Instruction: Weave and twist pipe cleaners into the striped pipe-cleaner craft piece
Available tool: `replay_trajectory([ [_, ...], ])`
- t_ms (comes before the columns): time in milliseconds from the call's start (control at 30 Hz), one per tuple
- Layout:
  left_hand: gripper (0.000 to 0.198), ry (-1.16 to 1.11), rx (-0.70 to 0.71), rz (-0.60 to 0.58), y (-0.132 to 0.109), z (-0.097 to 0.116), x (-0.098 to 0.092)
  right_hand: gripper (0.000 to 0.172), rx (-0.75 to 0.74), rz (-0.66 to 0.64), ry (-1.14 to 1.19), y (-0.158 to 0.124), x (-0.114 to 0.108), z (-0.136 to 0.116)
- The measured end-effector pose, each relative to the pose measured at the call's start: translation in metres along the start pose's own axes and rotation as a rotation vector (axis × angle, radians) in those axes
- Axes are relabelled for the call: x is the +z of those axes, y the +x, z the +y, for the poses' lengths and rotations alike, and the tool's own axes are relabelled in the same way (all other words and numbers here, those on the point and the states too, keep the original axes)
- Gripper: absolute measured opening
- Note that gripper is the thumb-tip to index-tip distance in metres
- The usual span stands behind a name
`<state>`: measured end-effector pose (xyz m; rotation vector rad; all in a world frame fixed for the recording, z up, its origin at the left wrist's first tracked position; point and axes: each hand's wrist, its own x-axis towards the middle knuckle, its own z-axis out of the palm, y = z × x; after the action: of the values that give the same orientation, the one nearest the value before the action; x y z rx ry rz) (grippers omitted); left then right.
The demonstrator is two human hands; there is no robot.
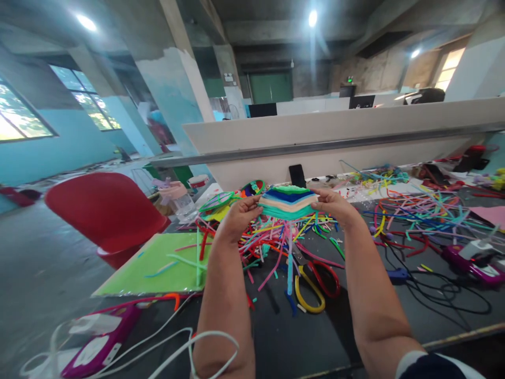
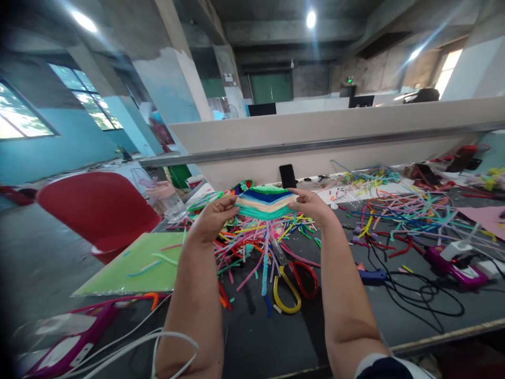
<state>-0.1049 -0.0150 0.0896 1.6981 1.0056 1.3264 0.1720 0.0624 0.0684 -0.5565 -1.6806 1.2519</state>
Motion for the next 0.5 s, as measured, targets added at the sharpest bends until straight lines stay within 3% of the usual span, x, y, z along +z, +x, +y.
replay_trajectory([
  [67, 0.040, -0.014, -0.006, 0.009, 0.002, -0.003, 0.001, 0.049, 0.024, -0.086, 0.054, 0.001, 0.001, 0.000],
  [133, 0.044, -0.024, -0.025, 0.063, 0.005, -0.007, 0.005, 0.044, 0.013, -0.051, 0.114, 0.003, 0.001, 0.001],
  [300, 0.059, -0.043, -0.029, 0.392, 0.020, -0.020, 0.024, 0.040, -0.046, 0.276, 0.130, 0.011, -0.012, 0.007],
  [367, 0.059, -0.086, -0.072, 0.463, 0.025, -0.025, 0.034, 0.038, -0.077, 0.430, 0.129, 0.013, -0.018, 0.008],
  [433, 0.059, -0.186, -0.135, 0.465, 0.028, -0.027, 0.044, 0.035, -0.111, 0.549, 0.149, 0.013, -0.021, 0.008],
  [500, 0.057, -0.309, -0.199, 0.362, 0.027, -0.026, 0.053, 0.034, -0.132, 0.585, 0.188, 0.013, -0.021, 0.006],
])
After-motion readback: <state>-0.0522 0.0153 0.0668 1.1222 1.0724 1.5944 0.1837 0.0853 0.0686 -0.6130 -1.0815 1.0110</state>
